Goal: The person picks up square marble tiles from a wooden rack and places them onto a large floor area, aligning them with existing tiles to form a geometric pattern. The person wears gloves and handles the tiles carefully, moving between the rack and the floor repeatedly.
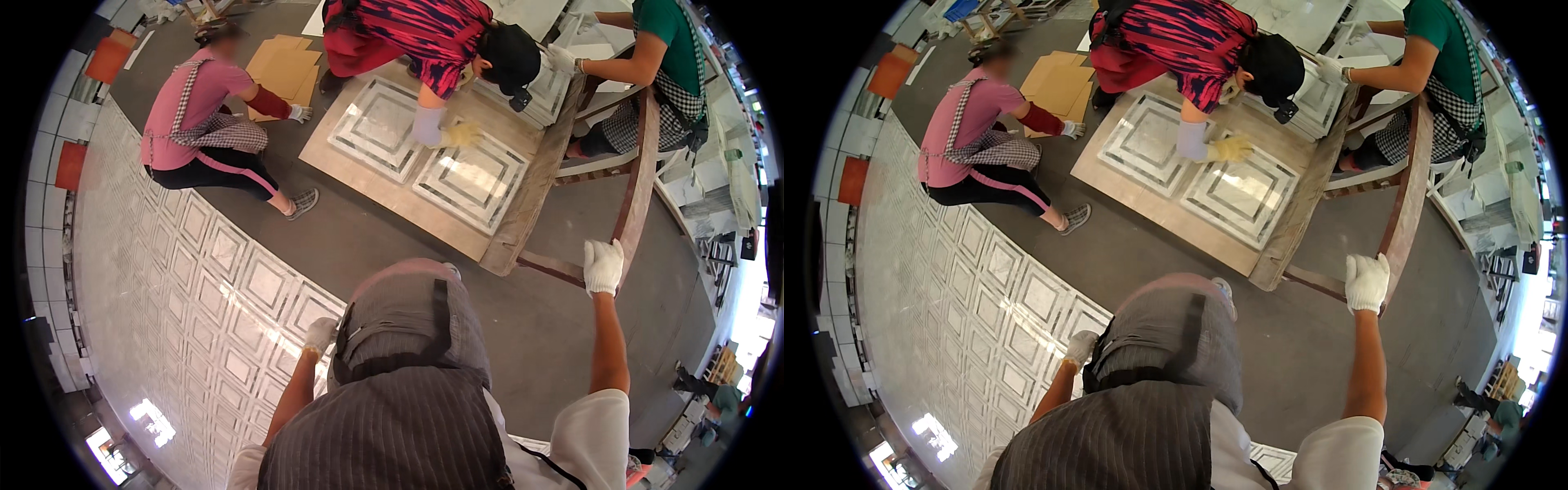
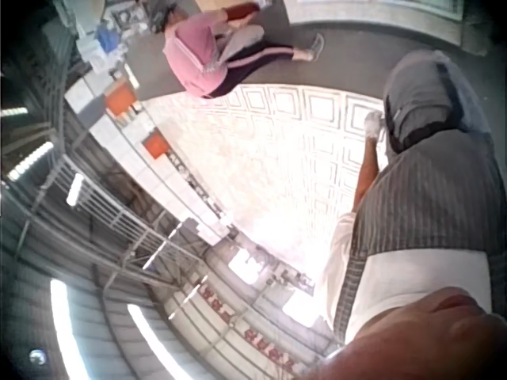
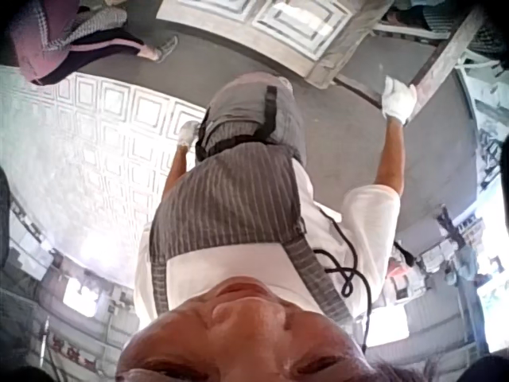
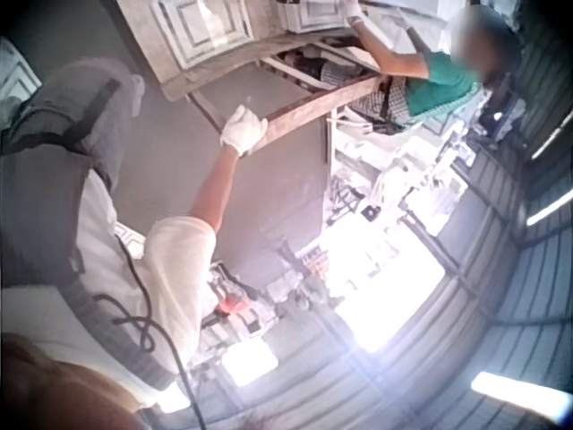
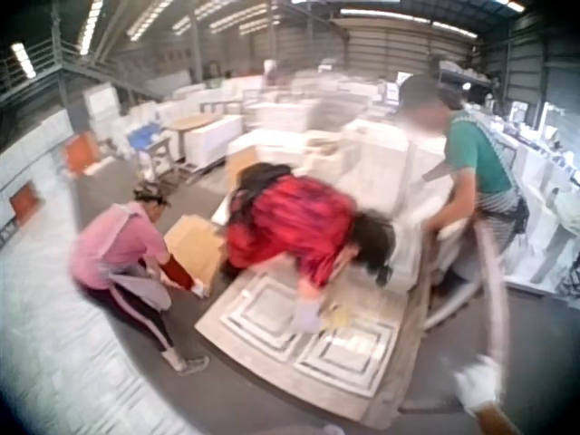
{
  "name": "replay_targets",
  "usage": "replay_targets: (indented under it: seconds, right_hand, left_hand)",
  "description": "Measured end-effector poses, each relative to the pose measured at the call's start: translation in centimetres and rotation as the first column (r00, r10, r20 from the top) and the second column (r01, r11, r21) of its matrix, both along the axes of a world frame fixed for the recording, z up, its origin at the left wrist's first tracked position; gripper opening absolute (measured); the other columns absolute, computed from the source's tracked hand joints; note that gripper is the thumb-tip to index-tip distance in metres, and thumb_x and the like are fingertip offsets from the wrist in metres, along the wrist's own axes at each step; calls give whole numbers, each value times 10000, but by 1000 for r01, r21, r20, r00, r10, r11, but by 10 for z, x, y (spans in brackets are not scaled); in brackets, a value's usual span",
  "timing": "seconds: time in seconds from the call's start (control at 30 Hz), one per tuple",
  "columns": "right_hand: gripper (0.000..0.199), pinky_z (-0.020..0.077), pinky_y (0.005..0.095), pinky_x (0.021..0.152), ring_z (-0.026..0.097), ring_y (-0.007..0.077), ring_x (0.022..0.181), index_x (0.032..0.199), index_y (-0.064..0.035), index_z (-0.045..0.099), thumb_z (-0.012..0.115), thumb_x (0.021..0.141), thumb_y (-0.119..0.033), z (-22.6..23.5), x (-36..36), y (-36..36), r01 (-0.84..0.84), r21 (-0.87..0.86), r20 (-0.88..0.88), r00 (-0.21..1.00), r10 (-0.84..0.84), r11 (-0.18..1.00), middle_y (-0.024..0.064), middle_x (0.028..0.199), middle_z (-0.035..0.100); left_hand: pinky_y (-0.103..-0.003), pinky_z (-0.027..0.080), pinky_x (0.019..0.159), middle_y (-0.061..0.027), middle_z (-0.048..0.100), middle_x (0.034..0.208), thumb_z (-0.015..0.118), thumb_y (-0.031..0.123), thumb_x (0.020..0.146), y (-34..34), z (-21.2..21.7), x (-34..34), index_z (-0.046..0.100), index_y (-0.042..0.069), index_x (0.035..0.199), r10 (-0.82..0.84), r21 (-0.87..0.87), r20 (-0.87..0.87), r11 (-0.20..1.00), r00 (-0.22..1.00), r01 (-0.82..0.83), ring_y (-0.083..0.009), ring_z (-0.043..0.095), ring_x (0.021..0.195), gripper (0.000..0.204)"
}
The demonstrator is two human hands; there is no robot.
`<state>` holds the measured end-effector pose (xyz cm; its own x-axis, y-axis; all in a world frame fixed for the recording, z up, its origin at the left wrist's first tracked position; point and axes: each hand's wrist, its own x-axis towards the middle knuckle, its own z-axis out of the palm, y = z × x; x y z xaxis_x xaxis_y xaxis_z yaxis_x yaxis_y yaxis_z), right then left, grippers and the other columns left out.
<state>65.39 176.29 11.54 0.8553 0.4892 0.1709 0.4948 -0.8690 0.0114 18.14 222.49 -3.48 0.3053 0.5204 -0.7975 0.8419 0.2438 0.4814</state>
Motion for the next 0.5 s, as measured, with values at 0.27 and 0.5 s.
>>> replay_targets:
  seconds: [0.27, 0.5]
  right_hand:
    - [219, 371, 435, 998, 605, 300, 853, 876, -60, 667, 507, 911, -205, 3, -2, -1, 12, -16, -10, 1000, -12, 1000, 115, 834, 664]
    - [234, 378, 441, 981, 599, 307, 831, 846, -61, 662, 494, 913, -210, 9, -1, 6, -2, -5, -4, 1000, 2, 1000, 109, 817, 659]
  left_hand:
    - [-260, 420, 529, -14, 569, 670, 554, 215, 876, -4, -6, -6, 636, 16, 869, -29, 21, -2, 999, 1000, 29, -104, 521, 571, 215]
    - [-249, 419, 547, -8, 586, 699, 553, 196, 884, -8, -1, -2, 641, 15, 893, -38, -19, -29, 999, 999, 37, -96, 508, 594, 201]
